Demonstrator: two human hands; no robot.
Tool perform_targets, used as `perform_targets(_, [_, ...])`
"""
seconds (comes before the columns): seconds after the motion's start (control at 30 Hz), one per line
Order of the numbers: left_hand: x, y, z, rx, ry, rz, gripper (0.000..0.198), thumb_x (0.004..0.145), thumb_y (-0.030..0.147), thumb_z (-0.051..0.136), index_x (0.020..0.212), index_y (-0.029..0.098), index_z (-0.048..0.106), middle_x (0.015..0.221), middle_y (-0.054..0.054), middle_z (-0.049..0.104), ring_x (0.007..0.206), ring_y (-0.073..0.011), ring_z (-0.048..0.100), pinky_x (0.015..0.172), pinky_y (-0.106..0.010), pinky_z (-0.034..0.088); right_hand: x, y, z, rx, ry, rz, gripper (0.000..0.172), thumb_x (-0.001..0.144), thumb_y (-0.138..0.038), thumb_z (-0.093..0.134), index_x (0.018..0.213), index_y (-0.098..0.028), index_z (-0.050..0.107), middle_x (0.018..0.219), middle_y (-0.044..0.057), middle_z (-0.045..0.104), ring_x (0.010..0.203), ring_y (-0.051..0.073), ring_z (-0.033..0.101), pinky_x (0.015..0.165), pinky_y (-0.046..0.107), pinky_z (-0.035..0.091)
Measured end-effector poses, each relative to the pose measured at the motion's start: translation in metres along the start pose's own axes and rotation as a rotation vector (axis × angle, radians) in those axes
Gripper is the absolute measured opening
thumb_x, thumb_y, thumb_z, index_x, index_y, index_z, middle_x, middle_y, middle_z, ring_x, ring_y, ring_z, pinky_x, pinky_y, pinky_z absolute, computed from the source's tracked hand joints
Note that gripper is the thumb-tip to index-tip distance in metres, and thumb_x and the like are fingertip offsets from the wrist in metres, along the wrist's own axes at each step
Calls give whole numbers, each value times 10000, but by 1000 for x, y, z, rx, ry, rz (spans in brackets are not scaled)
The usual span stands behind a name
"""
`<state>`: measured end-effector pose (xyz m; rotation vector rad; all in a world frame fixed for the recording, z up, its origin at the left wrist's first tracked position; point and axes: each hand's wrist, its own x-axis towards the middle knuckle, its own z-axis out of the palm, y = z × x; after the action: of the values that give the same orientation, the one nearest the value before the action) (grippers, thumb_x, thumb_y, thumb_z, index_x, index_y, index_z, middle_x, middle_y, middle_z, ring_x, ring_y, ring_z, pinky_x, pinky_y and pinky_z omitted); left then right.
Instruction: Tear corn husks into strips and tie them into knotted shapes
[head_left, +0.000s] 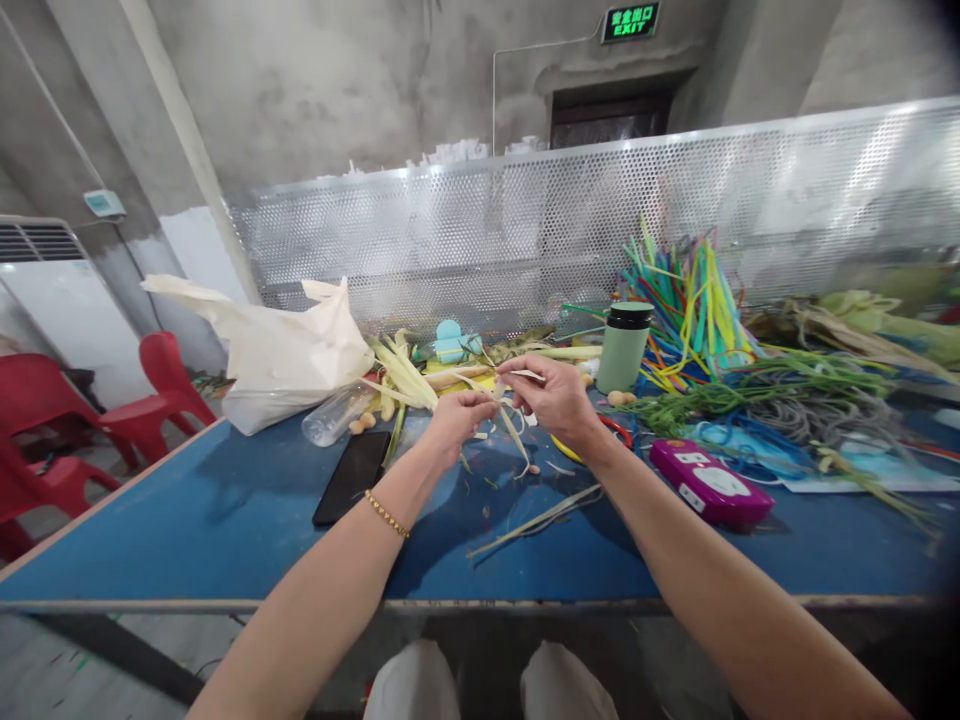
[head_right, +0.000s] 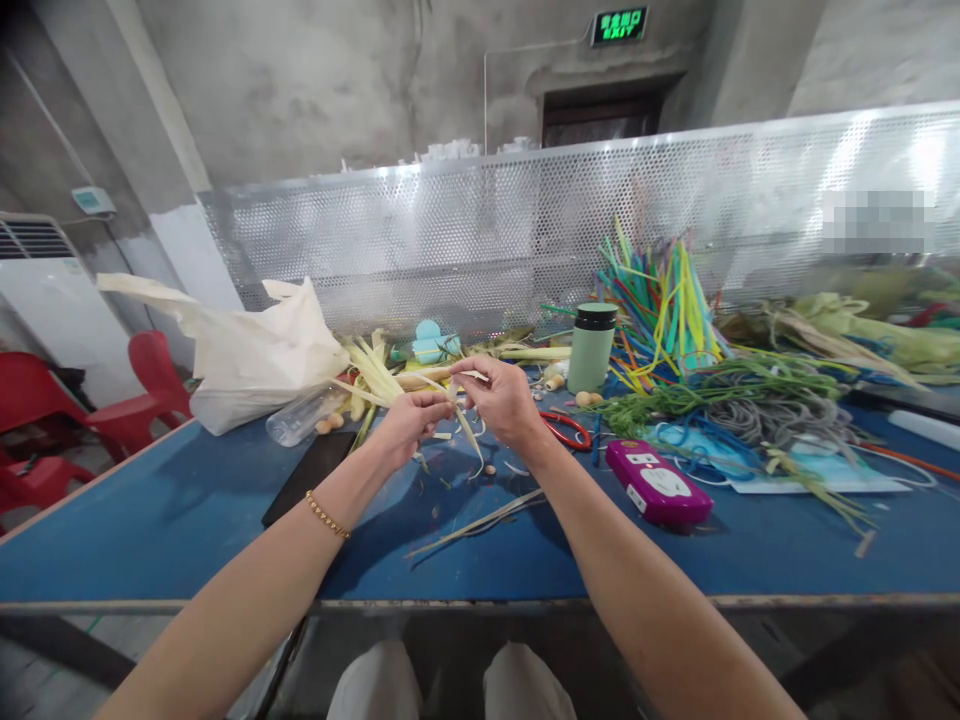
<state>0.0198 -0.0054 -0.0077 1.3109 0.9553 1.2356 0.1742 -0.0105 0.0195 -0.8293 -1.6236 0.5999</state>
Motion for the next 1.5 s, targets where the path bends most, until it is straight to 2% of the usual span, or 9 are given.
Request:
perform_targets(0.23, [0,1,-2,51,-4,12,235,653,316,747,586,140,606,516,36,442,438,-43,273,457,-234,150,-6,-8,2,19,-236,-81,226,840,-364,647,913,-175,747,612,2,637,533,120,562,493,231,432])
perform_targets(0.4, [1,3,-3,-18,89,-18,200,670,269,728,601,150,584,495,40,442,416,-45,296,439,-224,165,-4,-11,-4,-67,-247,-160,165,759,-207,634,847,-172,768,806,48,744,739,163,662,693,277,522])
perform_targets(0.53, [-1,6,-3,-7,71,-18,278,700,274,729,552,164,521,478,40,430,402,-38,263,432,-232,134,-2,-16,-13,-53,-256,-63,250,686,-140,540,751,-171,779,796,53,764,803,193,698,768,299,541])
perform_targets(0.67, [-3,6,-2,65,54,55,331,734,326,733,541,163,520,483,38,426,430,-46,271,450,-234,156,-2,-13,-16,79,-253,79,261,741,-193,529,802,-168,782,792,60,770,794,196,717,793,321,560])
perform_targets(0.77, [-2,4,-1,125,81,141,346,737,357,727,533,158,530,493,38,442,470,-57,301,477,-232,194,-1,-4,-11,170,-201,122,190,741,-267,662,878,-169,752,827,63,768,768,189,723,774,329,580])
perform_targets(1.0, [2,1,-1,228,172,238,324,770,279,641,500,160,507,465,39,451,475,-66,338,501,-231,244,2,11,-1,147,-107,151,372,639,-256,783,983,-135,707,834,67,745,646,165,699,623,288,567])
perform_targets(1.13, [1,-2,-2,190,63,213,361,810,393,646,562,163,521,499,30,481,456,-59,320,475,-231,205,3,16,-3,-38,-158,146,194,700,-300,734,797,-132,713,596,31,678,509,139,610,484,243,475])
perform_targets(1.27, [-1,-4,-2,118,-65,124,420,743,518,727,611,161,550,514,28,477,432,-52,296,453,-237,162,3,17,-4,-156,-154,65,182,743,-332,701,750,-151,709,586,23,677,488,133,583,461,236,435])
perform_targets(1.5, [-1,2,-2,37,-114,65,227,684,313,731,606,146,600,560,1,513,436,-49,308,456,-248,144,1,17,-3,-178,-144,63,219,758,-372,690,733,-156,673,547,14,644,472,131,561,451,234,411])
